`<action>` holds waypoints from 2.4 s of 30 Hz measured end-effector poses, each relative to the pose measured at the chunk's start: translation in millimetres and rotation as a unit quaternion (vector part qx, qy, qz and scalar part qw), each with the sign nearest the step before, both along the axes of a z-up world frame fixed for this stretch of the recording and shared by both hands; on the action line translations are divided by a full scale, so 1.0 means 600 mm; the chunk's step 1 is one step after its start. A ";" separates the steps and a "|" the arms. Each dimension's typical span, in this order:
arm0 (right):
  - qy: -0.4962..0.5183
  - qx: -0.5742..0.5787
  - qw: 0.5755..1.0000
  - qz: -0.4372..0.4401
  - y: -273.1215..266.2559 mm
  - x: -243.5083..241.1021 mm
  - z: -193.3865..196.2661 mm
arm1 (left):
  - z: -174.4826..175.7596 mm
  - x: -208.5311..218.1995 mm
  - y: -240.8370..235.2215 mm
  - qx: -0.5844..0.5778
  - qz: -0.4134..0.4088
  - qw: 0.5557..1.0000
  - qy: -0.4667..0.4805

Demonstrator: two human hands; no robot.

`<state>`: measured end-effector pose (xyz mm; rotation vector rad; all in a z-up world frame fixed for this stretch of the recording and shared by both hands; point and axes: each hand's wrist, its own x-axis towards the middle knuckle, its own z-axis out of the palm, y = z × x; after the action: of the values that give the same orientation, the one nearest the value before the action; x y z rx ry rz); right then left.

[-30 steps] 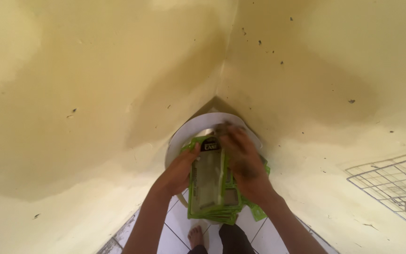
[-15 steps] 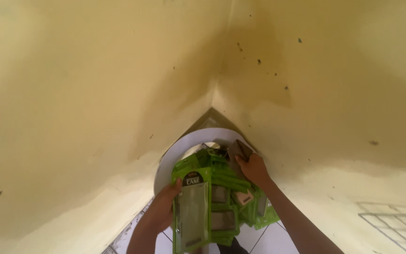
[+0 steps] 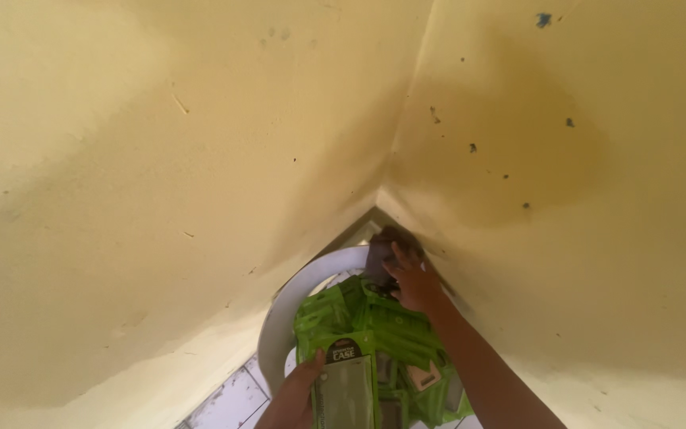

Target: The person repeatedly picks packaged phone cases from a white bucket on the floor and hangs them on a wall-mounted wire rack. The person handles the items one at a time, moving between the bucket and the rack to fill available hooks.

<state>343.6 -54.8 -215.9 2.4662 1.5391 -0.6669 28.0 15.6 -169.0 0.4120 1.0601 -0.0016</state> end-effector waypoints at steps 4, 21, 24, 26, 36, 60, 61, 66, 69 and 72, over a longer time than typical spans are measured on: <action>0.024 -0.017 0.999 -0.017 -0.017 0.003 -0.040 | -0.002 -0.018 -0.004 0.010 0.011 1.000 0.018; 0.454 0.388 0.626 -0.502 -0.331 -0.335 0.122 | 0.062 0.018 -0.079 0.026 -0.210 0.966 -0.147; 0.433 0.460 0.578 -0.516 -0.403 -0.396 0.173 | 0.078 0.057 -0.140 0.008 -0.262 0.947 -0.187; 0.372 0.463 0.601 -0.535 -0.460 -0.430 0.198 | 0.088 0.077 -0.202 0.004 -0.300 0.934 -0.195; 0.263 0.542 0.461 -0.651 -0.769 -0.559 0.242 | 0.193 0.073 -0.552 0.259 -0.495 0.736 -0.383; -0.239 0.633 0.597 -0.431 -1.268 -0.395 0.739 | 0.649 0.203 -1.100 0.614 -0.279 0.442 -0.592; -0.221 0.652 0.594 -0.416 -1.273 -0.376 0.749 | 0.654 0.218 -1.108 0.621 -0.269 0.443 -0.588; -0.227 0.636 0.604 -0.424 -1.300 -0.293 0.772 | 0.662 0.290 -1.141 0.628 -0.236 0.461 -0.580; -0.221 0.643 0.607 -0.411 -1.310 -0.264 0.762 | 0.650 0.314 -1.153 0.633 -0.240 0.471 -0.566; -0.200 0.660 0.597 -0.410 -1.312 -0.247 0.751 | 0.643 0.327 -1.161 0.653 -0.244 0.464 -0.547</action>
<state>195.5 -841.8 234.9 3.8006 0.4777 1.6089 224.2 -681.2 217.1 1.8166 -0.6542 0.5423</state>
